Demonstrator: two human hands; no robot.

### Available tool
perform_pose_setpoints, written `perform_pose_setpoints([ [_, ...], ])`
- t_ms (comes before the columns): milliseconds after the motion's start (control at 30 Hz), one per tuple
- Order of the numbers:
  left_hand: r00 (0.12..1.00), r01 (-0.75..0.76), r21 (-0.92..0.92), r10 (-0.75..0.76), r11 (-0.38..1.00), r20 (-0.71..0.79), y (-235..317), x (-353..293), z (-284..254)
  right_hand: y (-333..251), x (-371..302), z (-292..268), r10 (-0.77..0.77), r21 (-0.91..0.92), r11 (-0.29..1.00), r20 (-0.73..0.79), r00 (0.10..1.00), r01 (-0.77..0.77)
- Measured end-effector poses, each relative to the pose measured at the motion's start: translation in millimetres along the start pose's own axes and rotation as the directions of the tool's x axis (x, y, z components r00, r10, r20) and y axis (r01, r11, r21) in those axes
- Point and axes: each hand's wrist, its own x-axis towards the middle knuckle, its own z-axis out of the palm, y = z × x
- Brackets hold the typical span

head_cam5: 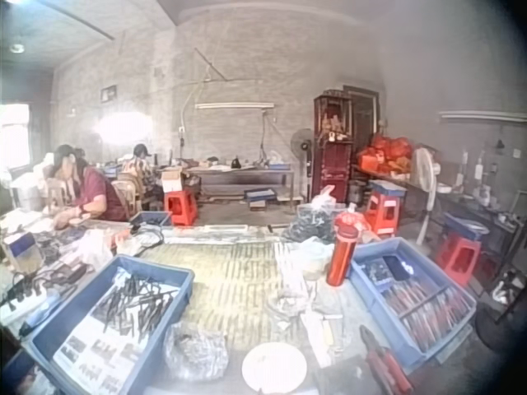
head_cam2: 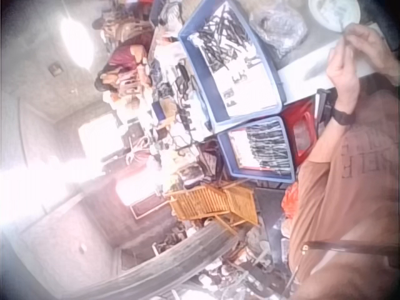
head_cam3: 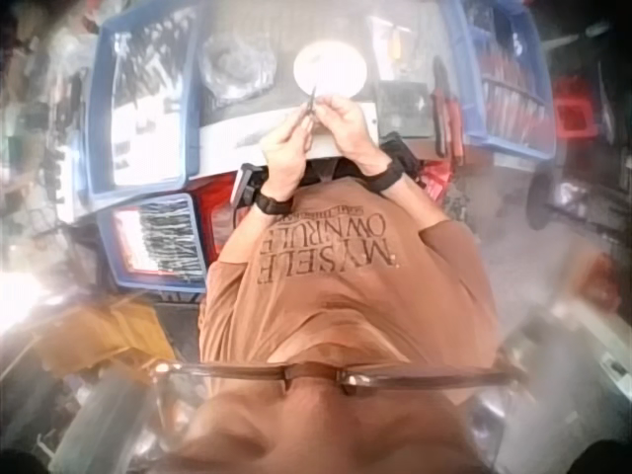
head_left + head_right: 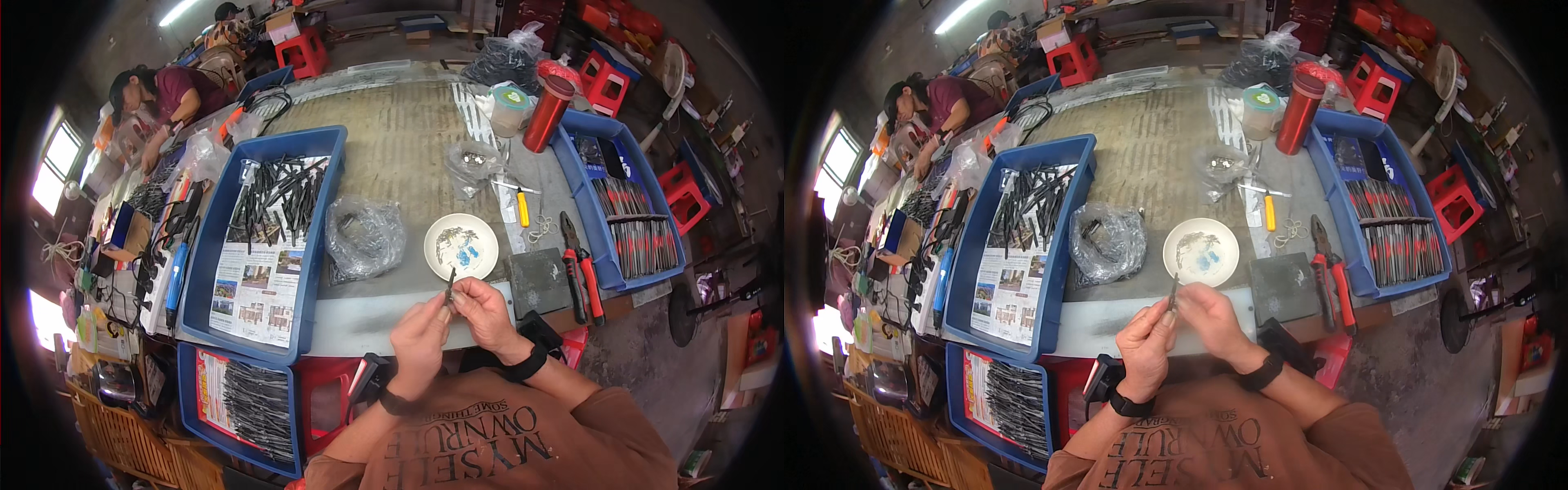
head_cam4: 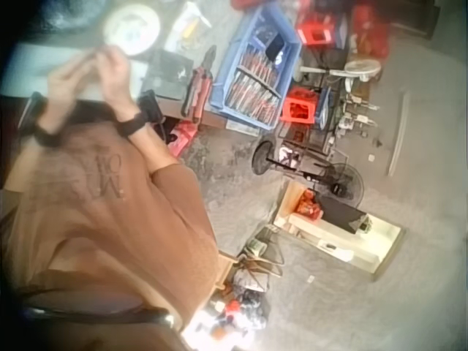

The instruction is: The person repeatedly picks small metal pieces from a plate and inserts them into black cylindrical components, then uses red-handled pliers to crimp or secure the assembly. Finished units are placed into a blue bin. The process is repeated multiple times in a consistent sequence.

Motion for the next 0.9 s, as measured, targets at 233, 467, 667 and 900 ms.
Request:
perform_pose_setpoints([
  [233,1.0,-0.016,0.024,0.016,1.0,-0.006,-1.0,0.4,-0.6,1.6,1.6,0.0,0.029,0.084,0.996,-0.032,0.999,-0.027],
  [467,0.997,-0.074,0.068,0.074,0.995,0.011,-3.6,1.5,-0.6,4.0,1.5,-1.9,0.019,0.07,0.997,-0.028,0.999,-0.017],
  [667,0.997,-0.073,0.094,0.073,0.993,0.006,-4.6,-0.4,0.3,6.5,1.4,-4.5,-0.02,-0.057,0.998,-0.023,1.0,0.018],
  [900,0.999,-0.047,0.06,0.047,0.997,-0.005,-5.6,-0.1,0.9,7.2,-1.0,-6.0,-0.085,-0.238,0.968,-0.029,0.996,0.076],
])
